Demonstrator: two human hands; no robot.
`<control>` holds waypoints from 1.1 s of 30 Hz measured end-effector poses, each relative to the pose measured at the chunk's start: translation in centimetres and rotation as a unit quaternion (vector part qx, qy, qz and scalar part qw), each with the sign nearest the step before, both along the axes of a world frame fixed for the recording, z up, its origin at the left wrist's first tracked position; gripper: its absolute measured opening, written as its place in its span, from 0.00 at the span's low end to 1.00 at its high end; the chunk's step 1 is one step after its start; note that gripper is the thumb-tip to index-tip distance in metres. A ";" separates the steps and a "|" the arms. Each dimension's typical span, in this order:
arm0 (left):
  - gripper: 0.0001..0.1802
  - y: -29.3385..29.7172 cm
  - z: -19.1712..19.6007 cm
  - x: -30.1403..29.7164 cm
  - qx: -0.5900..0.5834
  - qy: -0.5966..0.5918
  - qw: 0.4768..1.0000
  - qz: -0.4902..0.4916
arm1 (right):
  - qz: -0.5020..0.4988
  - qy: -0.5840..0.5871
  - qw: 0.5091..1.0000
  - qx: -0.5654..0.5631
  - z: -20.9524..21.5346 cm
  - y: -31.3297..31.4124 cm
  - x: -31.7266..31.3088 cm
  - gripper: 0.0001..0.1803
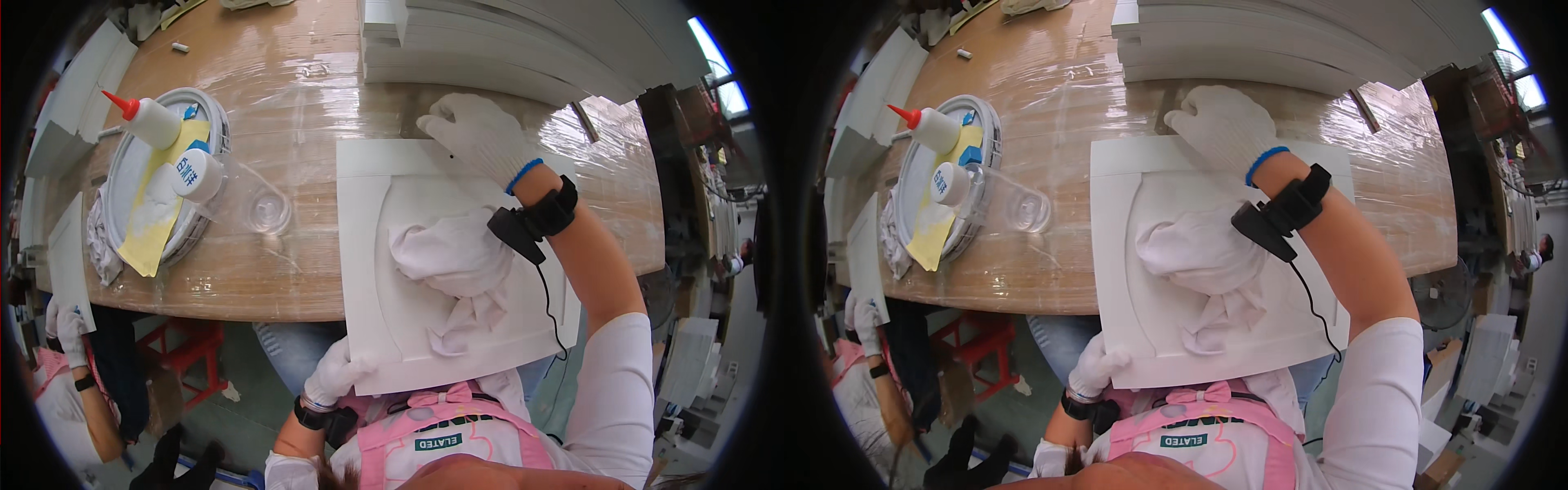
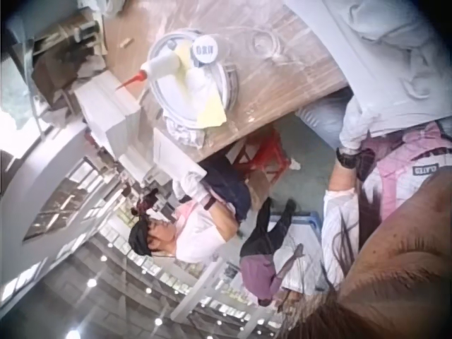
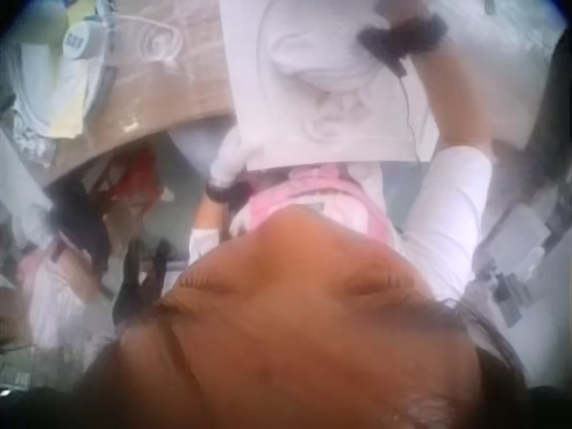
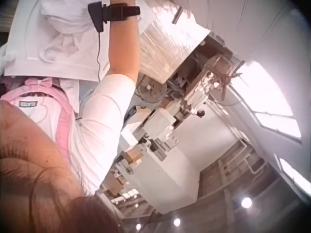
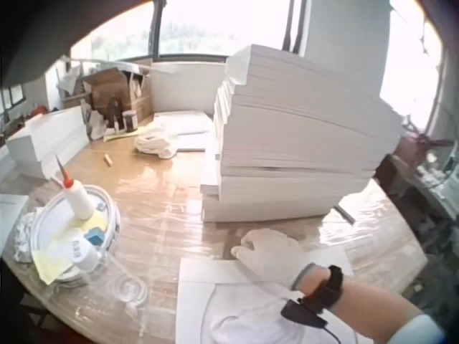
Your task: Inspecting and cleaning white cabinet doors using a cloth and a small scraper tool.
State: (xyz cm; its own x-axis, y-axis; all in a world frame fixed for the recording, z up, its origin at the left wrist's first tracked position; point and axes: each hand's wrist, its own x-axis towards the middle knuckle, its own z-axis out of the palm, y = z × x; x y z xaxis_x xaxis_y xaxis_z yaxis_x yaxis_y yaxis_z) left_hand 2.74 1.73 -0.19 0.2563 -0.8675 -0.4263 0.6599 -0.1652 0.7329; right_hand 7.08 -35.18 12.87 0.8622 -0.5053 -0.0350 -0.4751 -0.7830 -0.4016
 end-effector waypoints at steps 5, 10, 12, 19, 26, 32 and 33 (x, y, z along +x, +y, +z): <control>0.30 1.6 -0.7 0.0 0.035 0.007 0.998 -0.057 | -0.061 0.160 0.985 -0.005 -1.3 0.6 4.9 0.21; 0.22 2.5 -0.2 -0.3 -0.003 -0.003 0.999 -0.032 | -0.074 0.152 0.985 -0.028 -3.9 -0.3 5.9 0.17; 0.22 2.5 0.0 -0.2 -0.020 -0.009 0.999 -0.042 | -0.058 0.183 0.980 -0.043 -4.1 -1.2 6.4 0.17; 0.22 2.5 -0.5 -0.3 -0.007 -0.006 0.999 -0.045 | 0.025 0.167 0.981 -0.096 -4.8 -1.1 5.2 0.16; 0.28 2.6 -0.8 -0.4 0.008 0.004 0.999 -0.048 | 0.076 -0.010 0.995 -0.065 -2.6 2.5 0.3 0.13; 0.30 2.6 -1.4 -0.6 0.028 0.007 0.999 -0.025 | 0.175 0.018 0.984 0.018 -2.0 4.1 -7.5 0.12; 0.30 2.6 -1.5 -0.7 0.031 0.008 0.999 -0.024 | 0.176 0.018 0.984 0.020 -2.4 4.1 -7.8 0.12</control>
State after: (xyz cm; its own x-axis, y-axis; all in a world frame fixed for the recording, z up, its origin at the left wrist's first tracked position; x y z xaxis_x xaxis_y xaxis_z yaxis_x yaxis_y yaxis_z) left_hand 2.02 4.37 -1.69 0.2076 -0.8506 -0.4831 0.6611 -0.2420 0.7102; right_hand -0.68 -31.05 10.48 0.9816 -0.1723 -0.0824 -0.1909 -0.8852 -0.4243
